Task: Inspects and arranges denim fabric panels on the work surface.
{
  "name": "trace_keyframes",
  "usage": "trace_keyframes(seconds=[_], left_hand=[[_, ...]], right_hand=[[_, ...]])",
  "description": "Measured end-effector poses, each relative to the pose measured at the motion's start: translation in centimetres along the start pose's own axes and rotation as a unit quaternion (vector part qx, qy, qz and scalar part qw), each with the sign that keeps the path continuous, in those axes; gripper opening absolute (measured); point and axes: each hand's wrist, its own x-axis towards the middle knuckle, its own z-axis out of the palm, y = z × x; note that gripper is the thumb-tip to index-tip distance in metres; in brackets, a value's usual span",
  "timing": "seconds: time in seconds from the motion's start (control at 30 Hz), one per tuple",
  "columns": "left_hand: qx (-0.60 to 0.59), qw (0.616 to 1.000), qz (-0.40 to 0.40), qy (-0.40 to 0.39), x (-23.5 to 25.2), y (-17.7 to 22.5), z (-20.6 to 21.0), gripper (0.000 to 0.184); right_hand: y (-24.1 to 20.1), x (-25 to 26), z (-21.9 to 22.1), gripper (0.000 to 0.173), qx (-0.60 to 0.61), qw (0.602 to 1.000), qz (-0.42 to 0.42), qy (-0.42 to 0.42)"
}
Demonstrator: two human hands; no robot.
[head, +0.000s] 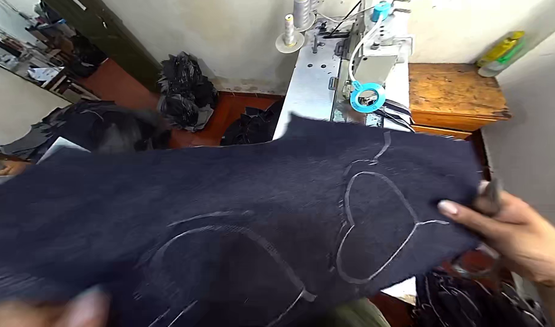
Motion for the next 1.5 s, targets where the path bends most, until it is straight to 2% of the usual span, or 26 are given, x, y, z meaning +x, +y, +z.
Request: trace_keyframes(seconds=[0.1,0.23,0.3,0.37,0.43,0.5,0.6,0.67,0.77,0.83,0.87,0.9,0.93,0.97,1.0,1.03,1.07,1.13,1.17,1.2,1.23,1.27,1.3,1.33,1.4,1.5], left_hand=[[0.115,0.987,-0.106,-0.044,-0.2,-7.4,8.8,0.036],[0.222,0.932,-0.201,-0.203,-0.9,-17.0,18.7,0.058],[0.276,0.896,-0.245,-0.247,-1.6,-19.4,21.4,0.066],[0.309,0.873,-0.271,-0.263,-1.8,-19.6,22.7,0.069],[0.326,0.862,-0.285,-0.264,-1.1,-19.1,23.1,0.069],[0.372,0.816,-0.324,-0.3,0.1,-18.3,23.3,0.07],[0.448,0.732,-0.364,-0.362,2.9,-16.5,23.6,0.07],[0.436,0.737,-0.373,-0.359,5.0,-16.9,22.9,0.073],[0.406,0.799,-0.338,-0.288,6.2,-17.3,18.8,0.066],[0.421,0.843,-0.225,-0.246,2.5,-16.5,15.0,0.052],[0.401,0.853,-0.188,-0.276,-1.0,-16.5,13.2,0.044],[0.335,0.847,-0.207,-0.356,-4.9,-16.9,11.8,0.038],[0.248,0.809,-0.268,-0.46,-8.7,-18.4,11.2,0.034],[0.198,0.749,-0.328,-0.541,-12.6,-20.8,11.5,0.035],[0.197,0.701,-0.383,-0.569,-16.3,-23.2,12.4,0.042],[0.215,0.688,-0.436,-0.539,-19.3,-25.0,13.6,0.057],[0.225,0.709,-0.485,-0.461,-21.5,-26.7,14.8,0.077],[0.216,0.793,-0.526,-0.22,-23.4,-29.9,16.9,0.115],[0.207,0.834,-0.498,-0.115,-23.4,-31.0,17.5,0.125],[0.2,0.871,-0.445,-0.063,-22.9,-31.7,17.4,0.125],[0.2,0.897,-0.389,-0.062,-22.2,-31.9,16.7,0.111],[0.209,0.908,-0.348,-0.102,-21.5,-32.0,15.7,0.084],[0.225,0.907,-0.318,-0.16,-20.8,-32.1,14.7,0.053],[0.233,0.901,-0.296,-0.216,-20.2,-32.2,13.6,0.035],[0.185,0.908,-0.252,-0.28,-19.7,-32.4,11.7,0.029],[0.093,0.93,-0.222,-0.278,-19.8,-31.4,9.5,0.029]], right_hand=[[1.4,3.2,-3.6,0.032,-0.096,0.99,0.069,0.073],[8.4,10.0,-4.7,0.033,-0.197,0.965,0.173,0.022],[13.8,12.4,-4.5,0.038,-0.28,0.945,0.168,0.025],[16.7,12.8,-3.5,0.047,-0.367,0.911,0.173,0.072],[16.5,11.3,-0.8,0.054,-0.422,0.88,0.146,0.163],[14.6,9.2,3.3,0.057,-0.466,0.858,0.116,0.181],[13.7,7.8,9.9,0.066,-0.51,0.853,0.114,0.015],[14.4,8.5,12.4,0.076,-0.524,0.831,0.167,-0.081],[15.0,9.3,13.7,0.079,-0.531,0.822,0.189,-0.087],[15.1,9.4,13.7,0.082,-0.538,0.814,0.199,-0.09],[15.1,9.5,13.6,0.082,-0.543,0.81,0.201,-0.091],[15.2,9.6,13.5,0.083,-0.546,0.809,0.197,-0.089],[15.2,9.7,13.6,0.083,-0.548,0.809,0.194,-0.086],[15.3,9.7,13.6,0.083,-0.55,0.808,0.194,-0.085],[15.3,9.7,13.6,0.084,-0.553,0.805,0.195,-0.086],[15.3,9.7,13.7,0.085,-0.559,0.801,0.196,-0.088],[15.3,9.8,13.7,0.085,-0.566,0.796,0.195,-0.091],[15.1,9.9,13.8,0.086,-0.58,0.786,0.188,-0.1],[15.2,10.0,13.8,0.086,-0.588,0.78,0.183,-0.107],[15.2,10.1,13.6,0.087,-0.594,0.776,0.179,-0.113],[15.4,10.3,13.3,0.087,-0.597,0.773,0.176,-0.121],[15.5,10.5,13.1,0.088,-0.596,0.773,0.173,-0.129],[15.5,10.8,12.8,0.088,-0.592,0.776,0.171,-0.135],[15.1,11.1,12.7,0.086,-0.589,0.778,0.17,-0.138],[13.1,10.8,13.0,0.076,-0.597,0.779,0.149,-0.119],[7.5,7.8,15.6,0.048,-0.621,0.777,0.056,-0.083]])
